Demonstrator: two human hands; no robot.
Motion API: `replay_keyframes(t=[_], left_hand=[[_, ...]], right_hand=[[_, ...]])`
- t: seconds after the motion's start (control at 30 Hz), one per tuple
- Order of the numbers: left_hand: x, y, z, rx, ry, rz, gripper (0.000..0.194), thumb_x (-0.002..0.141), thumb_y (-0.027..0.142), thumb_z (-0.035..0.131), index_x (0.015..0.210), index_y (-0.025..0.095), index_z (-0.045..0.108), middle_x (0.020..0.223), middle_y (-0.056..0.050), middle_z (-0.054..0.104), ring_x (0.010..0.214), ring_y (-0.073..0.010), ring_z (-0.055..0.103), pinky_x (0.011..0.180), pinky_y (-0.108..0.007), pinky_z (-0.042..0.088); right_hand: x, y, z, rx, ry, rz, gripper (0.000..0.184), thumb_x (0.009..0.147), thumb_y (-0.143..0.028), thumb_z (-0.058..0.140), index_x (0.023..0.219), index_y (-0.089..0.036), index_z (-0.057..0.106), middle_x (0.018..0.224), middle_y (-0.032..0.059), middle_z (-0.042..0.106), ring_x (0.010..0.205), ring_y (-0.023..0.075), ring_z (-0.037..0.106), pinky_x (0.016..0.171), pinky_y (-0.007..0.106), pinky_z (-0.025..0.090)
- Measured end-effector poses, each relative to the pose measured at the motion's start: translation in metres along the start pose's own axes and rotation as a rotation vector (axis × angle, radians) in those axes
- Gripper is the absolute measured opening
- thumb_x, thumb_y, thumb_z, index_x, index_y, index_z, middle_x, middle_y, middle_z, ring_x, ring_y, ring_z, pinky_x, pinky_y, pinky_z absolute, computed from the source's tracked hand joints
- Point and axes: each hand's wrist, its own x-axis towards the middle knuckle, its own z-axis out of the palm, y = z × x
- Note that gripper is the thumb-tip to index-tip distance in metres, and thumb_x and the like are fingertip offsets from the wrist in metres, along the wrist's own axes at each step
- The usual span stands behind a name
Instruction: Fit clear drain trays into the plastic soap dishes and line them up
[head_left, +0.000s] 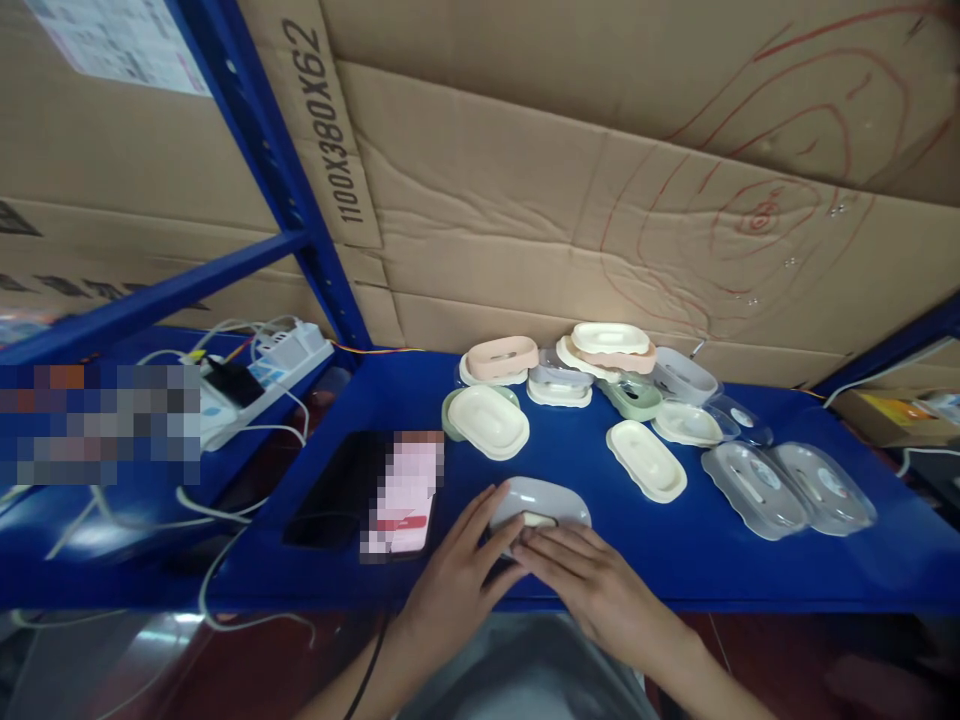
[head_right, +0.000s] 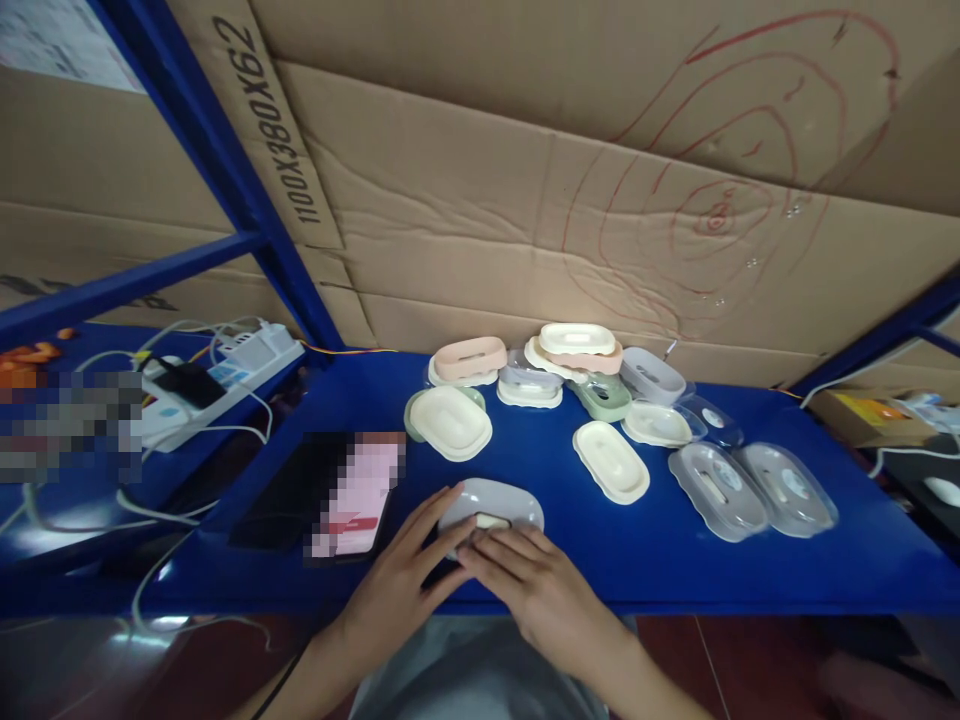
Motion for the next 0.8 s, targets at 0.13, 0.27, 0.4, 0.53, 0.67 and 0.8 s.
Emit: replay_keyframes(t=[0.13, 0.27, 0.4, 0.53, 0.67, 0.8], left_hand=[[0.001, 0.001, -0.003, -0.023, -0.018, -0.011, 0.050, 0.100, 0.024, 0.072, 0.148, 0.028, 0.059, 0.168, -0.011, 0.047, 0.151, -0.0340, 0.052, 0.117, -0.053, 0.056], [0.002, 0.001, -0.004, -0.051, -0.024, -0.008, 0.046, 0.100, 0.023, 0.070, 0.146, 0.027, 0.062, 0.169, -0.011, 0.046, 0.152, -0.0331, 0.051, 0.119, -0.053, 0.054], [0.004, 0.001, -0.005, -0.057, -0.037, 0.005, 0.043, 0.101, 0.024, 0.068, 0.144, 0.027, 0.063, 0.169, -0.010, 0.046, 0.152, -0.0332, 0.051, 0.120, -0.053, 0.054], [0.005, 0.001, -0.006, -0.056, -0.046, 0.012, 0.041, 0.102, 0.026, 0.067, 0.143, 0.025, 0.064, 0.168, -0.012, 0.047, 0.152, -0.0342, 0.051, 0.120, -0.054, 0.053], [0.006, 0.002, -0.006, -0.068, -0.053, 0.013, 0.039, 0.103, 0.028, 0.066, 0.143, 0.027, 0.065, 0.169, -0.011, 0.046, 0.152, -0.0331, 0.050, 0.122, -0.054, 0.051], [0.008, 0.003, -0.008, -0.084, -0.054, 0.020, 0.039, 0.103, 0.028, 0.066, 0.142, 0.026, 0.065, 0.168, -0.011, 0.046, 0.152, -0.0326, 0.051, 0.124, -0.053, 0.049]], right_hand=[[0.002, 0.049, -0.035, 0.054, 0.150, 0.038, 0.039, 0.109, -0.027, 0.056, 0.148, -0.026, 0.062, 0.139, 0.0053, 0.075, 0.129, 0.0201, 0.069, 0.112, 0.037, 0.055], [0.011, 0.140, -0.071, -0.351, 0.410, 0.421, 0.028, 0.108, -0.033, 0.057, 0.127, -0.020, 0.073, 0.122, 0.0125, 0.079, 0.114, 0.0313, 0.073, 0.100, 0.047, 0.054], [0.021, 0.198, -0.069, -0.631, 0.344, 0.637, 0.033, 0.103, -0.034, 0.060, 0.127, -0.014, 0.070, 0.123, 0.0179, 0.077, 0.115, 0.0370, 0.069, 0.093, 0.046, 0.049], [0.023, 0.206, -0.059, -0.655, 0.368, 0.634, 0.033, 0.104, -0.033, 0.056, 0.129, -0.016, 0.069, 0.121, 0.0160, 0.078, 0.109, 0.0326, 0.069, 0.089, 0.040, 0.047], [0.020, 0.207, -0.064, -0.654, 0.531, 0.662, 0.032, 0.104, -0.035, 0.053, 0.124, -0.018, 0.071, 0.113, 0.0133, 0.079, 0.100, 0.0285, 0.069, 0.082, 0.035, 0.047], [0.014, 0.204, -0.077, -0.643, 0.678, 0.737, 0.029, 0.104, -0.037, 0.052, 0.108, -0.019, 0.073, 0.096, 0.0116, 0.079, 0.096, 0.0276, 0.069, 0.076, 0.033, 0.048]])
